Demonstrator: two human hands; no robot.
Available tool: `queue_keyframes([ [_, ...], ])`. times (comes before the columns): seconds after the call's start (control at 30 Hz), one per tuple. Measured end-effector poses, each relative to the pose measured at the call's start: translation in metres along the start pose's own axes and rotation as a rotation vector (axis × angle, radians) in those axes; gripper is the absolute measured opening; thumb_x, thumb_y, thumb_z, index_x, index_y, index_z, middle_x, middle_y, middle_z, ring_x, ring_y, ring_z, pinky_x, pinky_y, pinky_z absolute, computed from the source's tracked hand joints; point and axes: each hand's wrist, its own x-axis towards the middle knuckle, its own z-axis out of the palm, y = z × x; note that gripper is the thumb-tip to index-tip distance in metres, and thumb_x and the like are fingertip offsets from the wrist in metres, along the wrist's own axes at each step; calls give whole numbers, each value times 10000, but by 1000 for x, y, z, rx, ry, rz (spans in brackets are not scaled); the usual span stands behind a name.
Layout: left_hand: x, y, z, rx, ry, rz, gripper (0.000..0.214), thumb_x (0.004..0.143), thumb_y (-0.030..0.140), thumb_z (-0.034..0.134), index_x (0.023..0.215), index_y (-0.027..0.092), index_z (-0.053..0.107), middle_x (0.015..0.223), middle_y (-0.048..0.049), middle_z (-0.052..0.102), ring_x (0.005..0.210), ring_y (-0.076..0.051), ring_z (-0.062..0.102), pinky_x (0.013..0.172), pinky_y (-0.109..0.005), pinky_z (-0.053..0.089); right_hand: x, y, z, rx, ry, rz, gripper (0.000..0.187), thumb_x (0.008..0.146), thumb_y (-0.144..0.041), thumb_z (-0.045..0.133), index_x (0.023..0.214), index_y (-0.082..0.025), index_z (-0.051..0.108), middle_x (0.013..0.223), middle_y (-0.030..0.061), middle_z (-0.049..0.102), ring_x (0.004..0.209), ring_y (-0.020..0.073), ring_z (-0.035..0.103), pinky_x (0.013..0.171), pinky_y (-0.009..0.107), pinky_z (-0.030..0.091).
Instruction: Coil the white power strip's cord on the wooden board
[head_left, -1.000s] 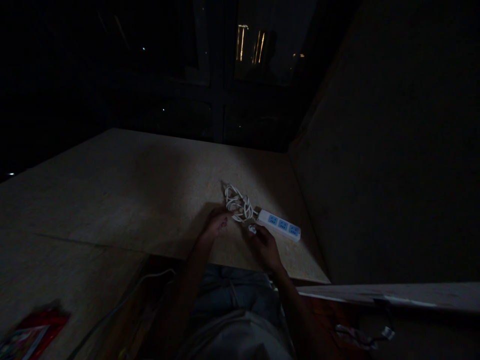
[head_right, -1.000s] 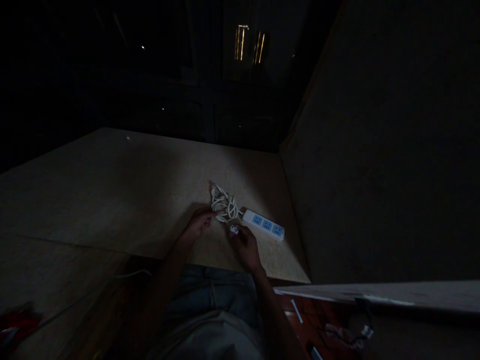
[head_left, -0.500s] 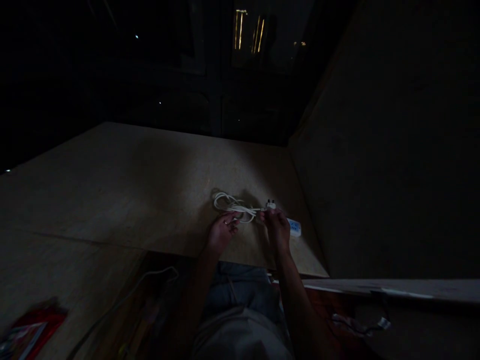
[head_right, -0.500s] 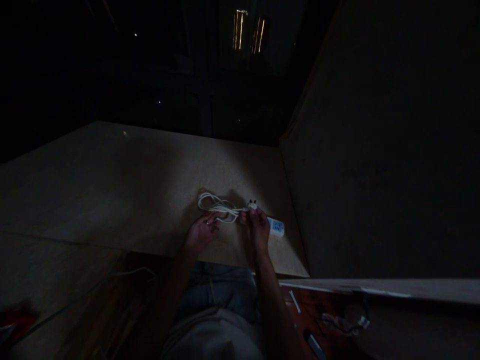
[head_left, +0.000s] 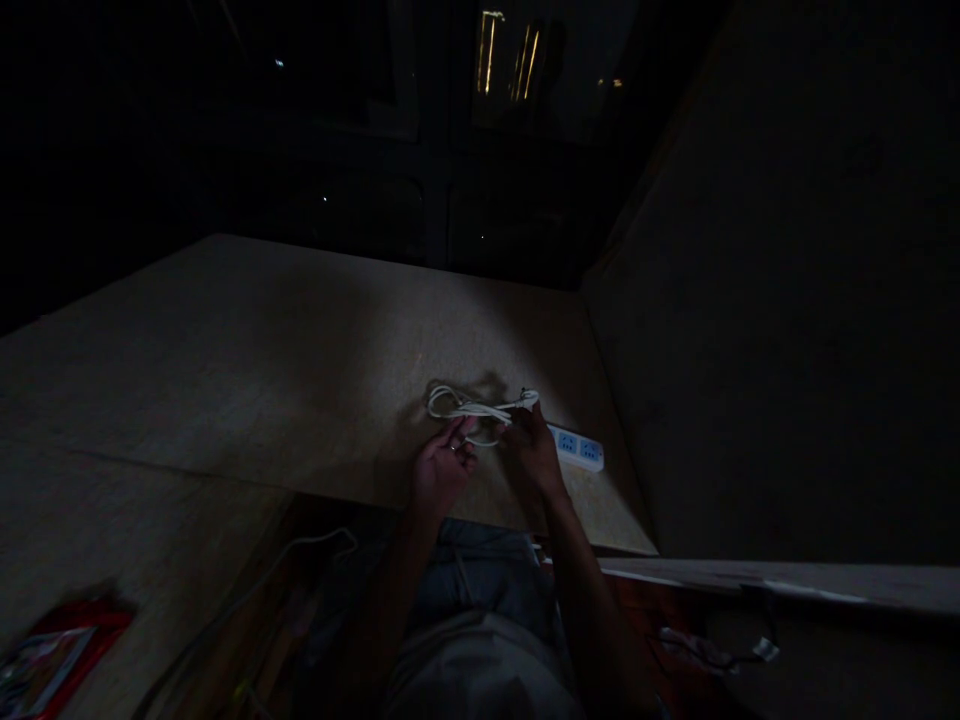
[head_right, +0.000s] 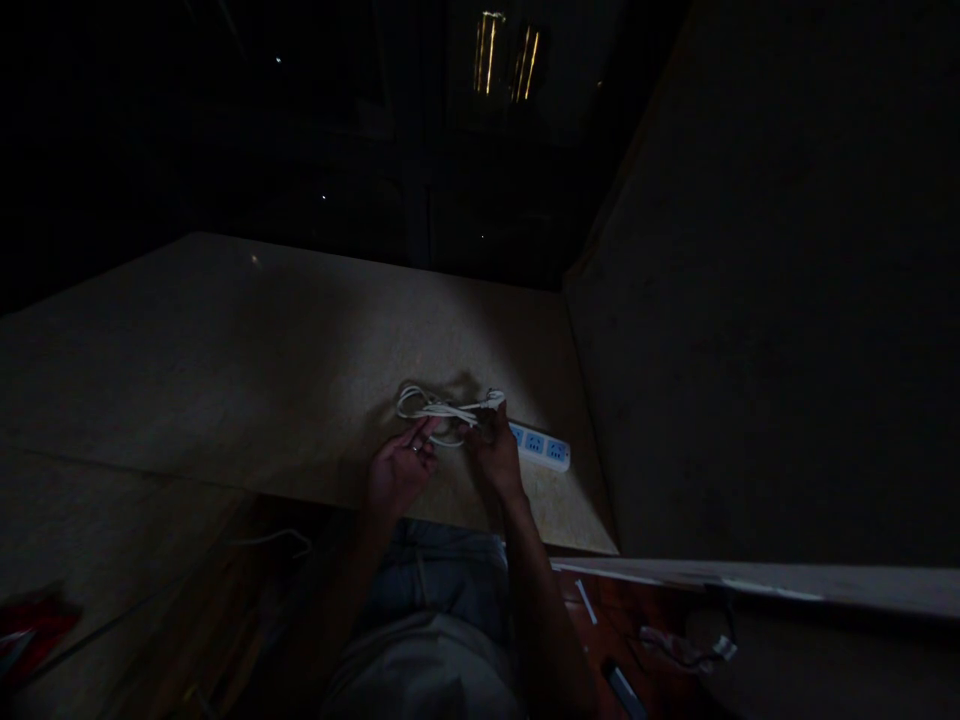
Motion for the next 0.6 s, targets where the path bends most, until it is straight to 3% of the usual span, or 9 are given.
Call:
queue_keyframes([
  [0.17,-4,-2,5,-45,-85,-10,338,805,256,583,1115,181,694,1398,-103,583,737,-117,620,658,-274,510,-2,4,9,-175,252,-109,779,800,-483,676,1438,-165,364,1312,160,568,1158,270,564,996,428,459],
  [0.27,-4,-3,3,90,-92,28,387,775,255,636,1158,206,672,1389,-109,596,755,-141,658,674,-288,514,-4,3,13,-321,353,-146,742,799,-517,674,1390,-161,400,1322,181,490,1192,302,510,1008,467,439],
  [0.37,0,-4,-2,294,-41,94,458,734,312,712,1175,198,660,1313,-133,647,739,-168,680,641,-287,507,-3,0,12,-427,359,-172,650,832,-520,643,1350,-180,447,1287,170,466,1172,310,506,982,473,450],
  [0.47,8,-5,-12,566,81,281,402,697,335,748,1064,180,691,1115,-114,723,747,-176,672,637,-272,498,2,0,11,-440,290,-206,470,891,-455,583,1272,-184,536,1206,144,519,1084,277,556,939,440,483],
  [0.6,16,-6,-25,978,217,691,246,748,252,678,986,191,691,962,-69,686,726,-153,613,683,-283,495,9,2,13,-386,197,-290,285,946,-356,507,1134,-192,644,1143,123,604,1063,245,591,964,418,485],
])
